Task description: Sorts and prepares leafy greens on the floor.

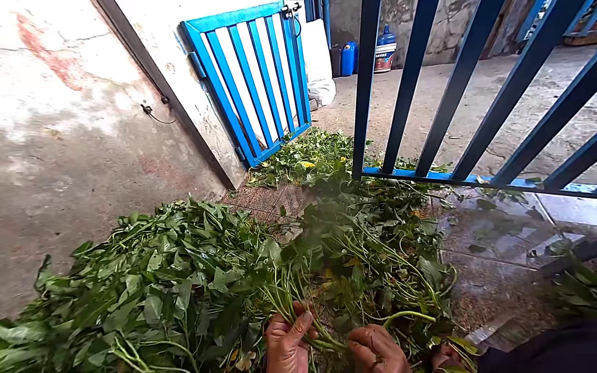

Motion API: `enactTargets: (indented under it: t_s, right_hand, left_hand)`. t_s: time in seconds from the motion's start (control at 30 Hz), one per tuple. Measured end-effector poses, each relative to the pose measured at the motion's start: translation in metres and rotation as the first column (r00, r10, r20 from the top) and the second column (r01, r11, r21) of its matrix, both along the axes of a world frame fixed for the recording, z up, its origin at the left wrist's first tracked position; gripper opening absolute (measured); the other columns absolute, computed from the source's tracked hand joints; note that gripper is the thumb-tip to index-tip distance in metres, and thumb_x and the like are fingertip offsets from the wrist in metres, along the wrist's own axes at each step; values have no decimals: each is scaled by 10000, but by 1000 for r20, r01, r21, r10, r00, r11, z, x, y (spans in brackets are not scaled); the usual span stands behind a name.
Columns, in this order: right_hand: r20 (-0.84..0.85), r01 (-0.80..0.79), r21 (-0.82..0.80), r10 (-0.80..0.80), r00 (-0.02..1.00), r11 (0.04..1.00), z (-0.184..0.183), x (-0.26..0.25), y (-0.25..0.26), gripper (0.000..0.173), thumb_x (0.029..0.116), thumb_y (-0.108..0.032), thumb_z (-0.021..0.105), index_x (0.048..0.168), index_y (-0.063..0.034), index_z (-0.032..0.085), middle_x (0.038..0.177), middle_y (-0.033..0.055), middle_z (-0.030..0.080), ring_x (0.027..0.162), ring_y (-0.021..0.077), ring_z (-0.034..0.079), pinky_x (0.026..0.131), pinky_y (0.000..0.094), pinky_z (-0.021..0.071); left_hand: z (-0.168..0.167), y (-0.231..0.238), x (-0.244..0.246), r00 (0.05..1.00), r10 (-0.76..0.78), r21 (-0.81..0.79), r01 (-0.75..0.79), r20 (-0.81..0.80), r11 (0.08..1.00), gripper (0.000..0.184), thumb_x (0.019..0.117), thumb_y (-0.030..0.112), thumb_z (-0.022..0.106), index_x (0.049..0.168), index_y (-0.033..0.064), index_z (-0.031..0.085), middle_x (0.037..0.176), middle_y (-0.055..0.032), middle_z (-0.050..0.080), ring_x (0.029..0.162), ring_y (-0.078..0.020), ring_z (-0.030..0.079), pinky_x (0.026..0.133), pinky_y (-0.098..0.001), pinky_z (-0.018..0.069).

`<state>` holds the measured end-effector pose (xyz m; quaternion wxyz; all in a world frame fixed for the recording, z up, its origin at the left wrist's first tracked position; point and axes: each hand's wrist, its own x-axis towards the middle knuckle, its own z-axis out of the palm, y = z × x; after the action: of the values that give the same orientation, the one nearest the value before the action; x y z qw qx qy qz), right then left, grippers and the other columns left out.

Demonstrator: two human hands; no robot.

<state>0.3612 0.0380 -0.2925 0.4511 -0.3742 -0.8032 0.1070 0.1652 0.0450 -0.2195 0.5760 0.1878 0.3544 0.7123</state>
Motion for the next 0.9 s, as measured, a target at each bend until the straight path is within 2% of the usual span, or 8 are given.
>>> enactTargets:
  t_s: [0.1, 0.23, 0.33, 0.53, 0.6, 0.7, 0.77, 0.9]
  right_hand:
    - [5, 29, 37, -29, 1000, 999, -6, 2, 6, 113, 978, -77, 639, 967, -99, 749, 1014, 65, 735, 1013, 174, 697, 964, 330, 558]
    - [-59, 75, 75, -70, 996, 994, 7, 1, 10, 150, 984, -93, 597, 936, -67, 736, 971, 97, 735, 984, 186, 702, 958, 316, 548]
    - [-83, 103, 82, -96, 992, 991, 11, -1, 14, 171, 1015, -116, 556, 931, -88, 702, 961, 78, 719, 977, 162, 684, 970, 272, 520]
    - [-49, 144, 64, -141, 989, 988, -10, 1, 6, 126, 958, -176, 680, 973, -83, 763, 950, 98, 767, 969, 187, 737, 928, 354, 583]
    - [-1, 123, 48, -123, 992, 991, -14, -1, 7, 173, 960, -249, 691, 1078, -138, 752, 975, 68, 749, 943, 182, 721, 892, 370, 588]
    - [77, 45, 1, -45, 996, 999, -9, -2, 9, 226, 978, -369, 682, 1104, -189, 734, 906, 18, 711, 864, 168, 685, 818, 370, 567]
    - [106, 43, -30, -40, 994, 999, -10, -5, 7, 196, 999, -343, 647, 1066, -193, 754, 828, 4, 685, 810, 170, 665, 789, 371, 552]
    - [76, 91, -128, -82, 994, 988, -12, -2, 1, 199, 1006, -240, 623, 1096, -163, 782, 902, 35, 712, 880, 200, 675, 771, 364, 578]
  left_hand:
    - [-2, -2, 1, 994, -103, 157, 107, -35, 982, 188, 800, -19, 820, 966, 50, 770, 1001, -162, 746, 712, -177, 727, 609, -316, 629]
    - [25, -15, 18, 989, -55, 178, 80, -139, 981, 242, 781, 109, 856, 1003, 170, 782, 906, 17, 770, 729, -62, 717, 702, -242, 619]
    - [33, -11, 17, 983, -80, 183, 110, -167, 977, 246, 789, 2, 809, 985, 151, 796, 920, 20, 781, 748, -37, 721, 699, -205, 610]
    - [10, -6, 12, 985, -125, 220, 149, -120, 964, 220, 819, 100, 836, 1032, 145, 803, 930, -41, 777, 732, -93, 727, 673, -265, 625]
    - [10, -4, 13, 982, -123, 135, 143, -144, 980, 186, 840, 69, 809, 1011, 137, 785, 918, -53, 767, 684, -101, 714, 620, -264, 616]
    - [0, 4, 17, 980, -68, -67, 56, -189, 996, 114, 896, -94, 652, 985, -22, 657, 896, -169, 723, 578, -140, 654, 501, -257, 565]
    - [-9, 10, 20, 981, -22, -222, -22, -193, 975, 102, 930, -102, 602, 1026, -71, 615, 884, -197, 715, 566, -159, 648, 462, -256, 542]
    - [-28, 18, 23, 952, -9, -515, -159, -307, 842, 106, 916, -58, 693, 995, -53, 621, 778, -147, 683, 543, -174, 626, 419, -273, 502]
